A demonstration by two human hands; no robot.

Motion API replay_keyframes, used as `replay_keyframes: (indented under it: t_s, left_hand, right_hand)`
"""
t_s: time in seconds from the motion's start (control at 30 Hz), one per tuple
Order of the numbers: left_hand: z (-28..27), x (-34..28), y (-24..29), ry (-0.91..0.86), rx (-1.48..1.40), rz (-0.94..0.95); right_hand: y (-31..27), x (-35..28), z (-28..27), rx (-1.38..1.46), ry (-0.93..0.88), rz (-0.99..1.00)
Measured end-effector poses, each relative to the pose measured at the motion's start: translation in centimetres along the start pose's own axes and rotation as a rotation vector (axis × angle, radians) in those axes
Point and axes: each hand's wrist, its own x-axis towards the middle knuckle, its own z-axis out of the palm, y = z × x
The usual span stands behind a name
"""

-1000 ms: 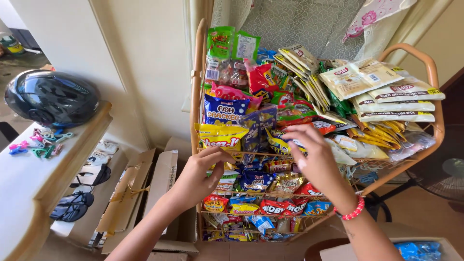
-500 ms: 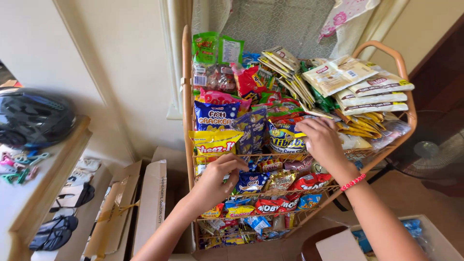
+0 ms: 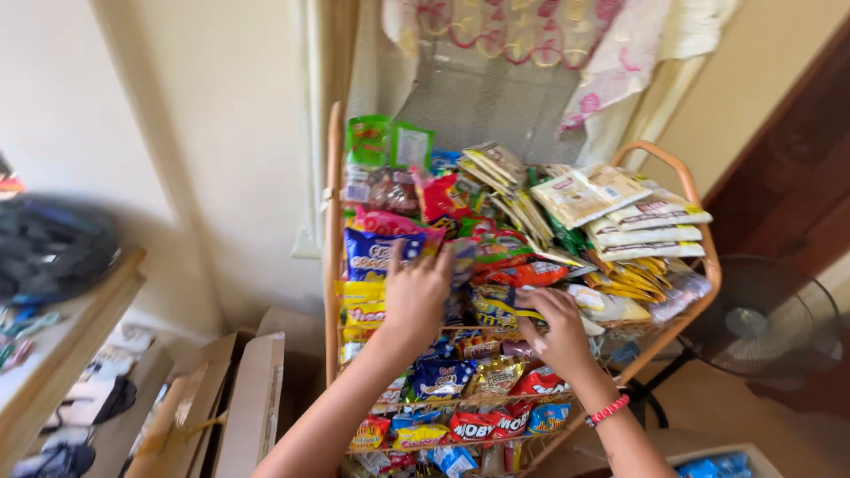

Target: Pack various snack bags and candy packages from a wire rack into a cardboard box.

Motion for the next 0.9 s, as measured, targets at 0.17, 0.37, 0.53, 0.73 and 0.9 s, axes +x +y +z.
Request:
replay_keyframes:
  t_s: [0.17,0.37,0.53,0.73,0.9]
  left_hand:
    - [-4.2,-3.8,2.0,0.309,-0.413,0.243]
    - [-7.8,-7.2,3.2,0.654,-0.532,0.647]
    - [-10.0,-9.5,1.9,0.581,-0.789,0.768]
    - [-8.8,-12.4,3.0,0.589,-1.75,0.103]
    - [-5.6,-15.0,0.6,0.153,-1.801,-0.693]
  right_hand:
    - [0.1,-1.0,0.5,-0.031,0.032,0.098]
    - [0.0,-1.3,-0.3,-0.093,-0.085,0.009]
    - [-7.0,0.2,-2.5,-0.184,0.049,-0.241]
    - [-6.5,-2.9,1.2,0.715,-0.33,0.007]
    - [-8.8,3.8,0.2,0.675,-0.519,0.103]
